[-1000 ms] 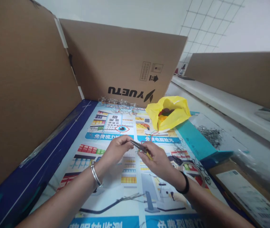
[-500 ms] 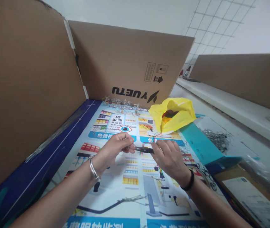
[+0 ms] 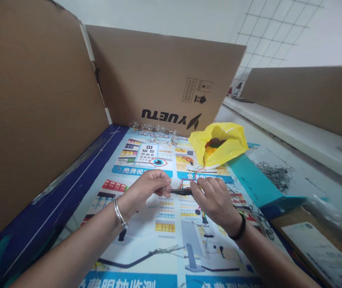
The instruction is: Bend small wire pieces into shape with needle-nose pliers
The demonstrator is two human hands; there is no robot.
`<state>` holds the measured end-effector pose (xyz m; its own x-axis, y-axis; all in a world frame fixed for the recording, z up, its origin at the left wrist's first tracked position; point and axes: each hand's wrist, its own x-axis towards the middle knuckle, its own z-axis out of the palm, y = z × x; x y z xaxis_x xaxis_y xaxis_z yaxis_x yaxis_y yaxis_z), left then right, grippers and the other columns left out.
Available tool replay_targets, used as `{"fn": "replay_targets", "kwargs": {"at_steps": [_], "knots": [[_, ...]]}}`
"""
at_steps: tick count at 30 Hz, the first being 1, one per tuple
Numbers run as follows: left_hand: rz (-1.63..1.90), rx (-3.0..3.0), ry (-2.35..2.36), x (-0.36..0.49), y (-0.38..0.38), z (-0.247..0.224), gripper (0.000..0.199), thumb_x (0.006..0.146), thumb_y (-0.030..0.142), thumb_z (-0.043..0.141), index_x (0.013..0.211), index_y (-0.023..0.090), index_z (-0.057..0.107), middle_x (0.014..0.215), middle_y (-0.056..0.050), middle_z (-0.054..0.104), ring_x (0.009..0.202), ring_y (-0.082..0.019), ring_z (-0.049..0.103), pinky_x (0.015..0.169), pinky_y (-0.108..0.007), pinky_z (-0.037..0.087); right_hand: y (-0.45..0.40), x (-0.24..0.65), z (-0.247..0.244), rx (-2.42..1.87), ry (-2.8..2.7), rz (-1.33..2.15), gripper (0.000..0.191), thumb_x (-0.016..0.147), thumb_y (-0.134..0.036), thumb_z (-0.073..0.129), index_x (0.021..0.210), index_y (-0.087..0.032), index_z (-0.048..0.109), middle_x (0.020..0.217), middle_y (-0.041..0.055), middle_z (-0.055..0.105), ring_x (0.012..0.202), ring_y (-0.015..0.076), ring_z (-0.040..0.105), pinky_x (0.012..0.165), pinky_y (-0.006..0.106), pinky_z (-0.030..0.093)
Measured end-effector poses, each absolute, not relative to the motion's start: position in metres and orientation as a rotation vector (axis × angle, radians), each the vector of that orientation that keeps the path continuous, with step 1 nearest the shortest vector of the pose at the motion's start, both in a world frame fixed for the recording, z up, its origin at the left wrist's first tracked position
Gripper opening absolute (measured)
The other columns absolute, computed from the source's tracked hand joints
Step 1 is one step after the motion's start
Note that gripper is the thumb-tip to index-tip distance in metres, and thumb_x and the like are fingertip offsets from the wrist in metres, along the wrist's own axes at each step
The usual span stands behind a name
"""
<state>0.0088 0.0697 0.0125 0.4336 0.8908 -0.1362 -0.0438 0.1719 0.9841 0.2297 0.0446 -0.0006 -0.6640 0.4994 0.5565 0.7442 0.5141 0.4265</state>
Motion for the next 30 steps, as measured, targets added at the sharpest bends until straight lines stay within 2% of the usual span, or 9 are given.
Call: {"fn": "replay_targets", "kwargs": {"at_steps": [10,16,23,30], "knots": [[0.767,1.241,0.906,0.0081,0.0696,0.0126,0.02,0.073,0.033,0.056,0.067,0.015,0.051,0.063,0.001,0.059,0.052,-0.009,0.056,0.057,-0.023,0.038,0.0431,0.2281,0.0004,-1.044,-2.434,-0.947,0.016,0.086,-0.017,0.044,0.094,-0.019,0.058,0.084,0.0067,0.059,0.075,0.0168,0.047,0.066,0.033,0.03],[0.796,1.282,0.904,0.0101,0.0695,0.0145,0.017,0.073,0.03,0.056,0.067,0.014,0.051,0.063,0.001,0.059,0.052,-0.009,0.056,0.057,-0.023,0.037,0.0427,0.2259,0.0007,-1.068,-2.432,-0.934,0.014,0.085,-0.018,0.045,0.087,-0.019,0.059,0.074,0.0042,0.057,0.068,0.0155,0.044,0.062,0.032,0.028],[0.904,1.414,0.837,0.0098,0.0714,0.0131,0.014,0.077,0.028,0.053,0.071,0.015,0.052,0.062,0.001,0.059,0.057,-0.009,0.053,0.062,-0.024,0.04,0.0406,0.222,-0.0008,-1.166,-2.44,-0.715,0.016,0.085,-0.022,0.044,0.085,-0.018,0.059,0.068,0.0039,0.055,0.068,0.0156,0.046,0.062,0.03,0.031],[0.963,1.586,0.835,0.0073,0.0697,0.0151,0.011,0.079,0.022,0.048,0.072,0.015,0.054,0.064,0.001,0.058,0.064,-0.01,0.053,0.066,-0.025,0.041,0.0393,0.2199,-0.002,-1.299,-2.463,-0.35,0.018,0.084,-0.029,0.046,0.087,-0.017,0.059,0.075,0.0053,0.061,0.072,0.0153,0.053,0.064,0.026,0.035]]}}
